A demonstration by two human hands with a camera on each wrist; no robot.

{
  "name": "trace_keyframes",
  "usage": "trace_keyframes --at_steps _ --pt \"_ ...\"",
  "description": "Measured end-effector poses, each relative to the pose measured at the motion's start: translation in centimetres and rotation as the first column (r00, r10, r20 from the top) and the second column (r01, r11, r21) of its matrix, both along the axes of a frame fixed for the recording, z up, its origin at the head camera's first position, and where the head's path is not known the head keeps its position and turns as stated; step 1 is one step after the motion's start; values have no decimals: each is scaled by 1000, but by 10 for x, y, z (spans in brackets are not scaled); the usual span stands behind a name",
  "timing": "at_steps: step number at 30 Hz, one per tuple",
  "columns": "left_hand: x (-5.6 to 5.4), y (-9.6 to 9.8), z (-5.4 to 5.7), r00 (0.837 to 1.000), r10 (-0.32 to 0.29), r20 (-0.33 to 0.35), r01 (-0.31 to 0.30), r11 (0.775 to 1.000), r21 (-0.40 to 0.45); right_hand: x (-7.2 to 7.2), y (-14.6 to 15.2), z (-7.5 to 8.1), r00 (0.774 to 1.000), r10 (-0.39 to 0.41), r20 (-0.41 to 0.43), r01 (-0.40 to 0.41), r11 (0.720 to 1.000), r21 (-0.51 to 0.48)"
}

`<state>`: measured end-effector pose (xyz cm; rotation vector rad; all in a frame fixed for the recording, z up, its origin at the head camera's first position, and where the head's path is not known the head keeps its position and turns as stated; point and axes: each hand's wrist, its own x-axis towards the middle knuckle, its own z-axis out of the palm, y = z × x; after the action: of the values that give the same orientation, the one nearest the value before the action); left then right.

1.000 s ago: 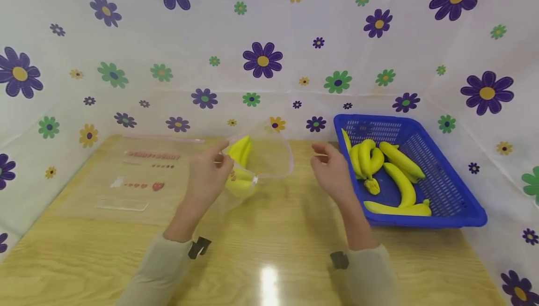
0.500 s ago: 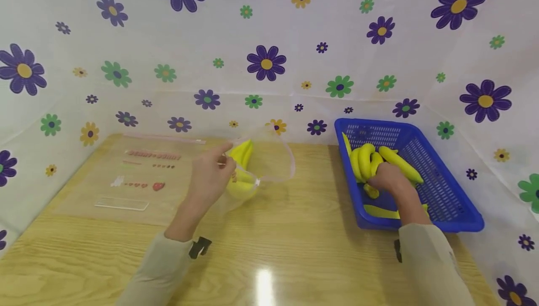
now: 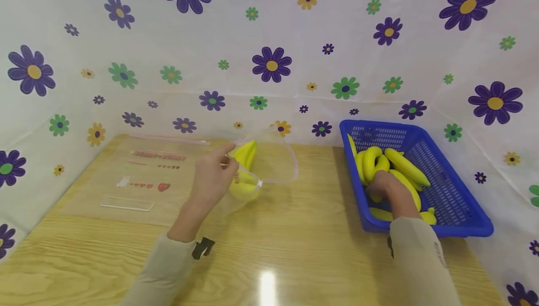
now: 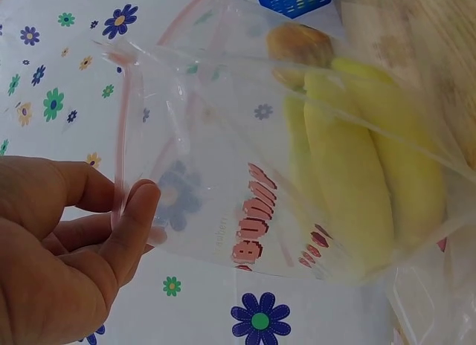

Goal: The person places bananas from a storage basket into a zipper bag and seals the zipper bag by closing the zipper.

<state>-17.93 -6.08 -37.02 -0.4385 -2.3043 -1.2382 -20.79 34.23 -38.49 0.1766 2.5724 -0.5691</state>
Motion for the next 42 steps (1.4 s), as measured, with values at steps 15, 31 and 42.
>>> trace_keyframes --at_steps 15,31,42 --pt "-1 -3 1 1000 30 3 -30 999 -22 4 6 8 969 -34 -244 -11 984 -180" --pt "-2 -3 -3 999 27 -31 -28 999 -38 43 -46 30 718 -386 -579 124 890 -439" --pt "0 -4 -2 999 30 22 -29 999 -25 86 -101 56 575 -538 -616 -284 575 -767"
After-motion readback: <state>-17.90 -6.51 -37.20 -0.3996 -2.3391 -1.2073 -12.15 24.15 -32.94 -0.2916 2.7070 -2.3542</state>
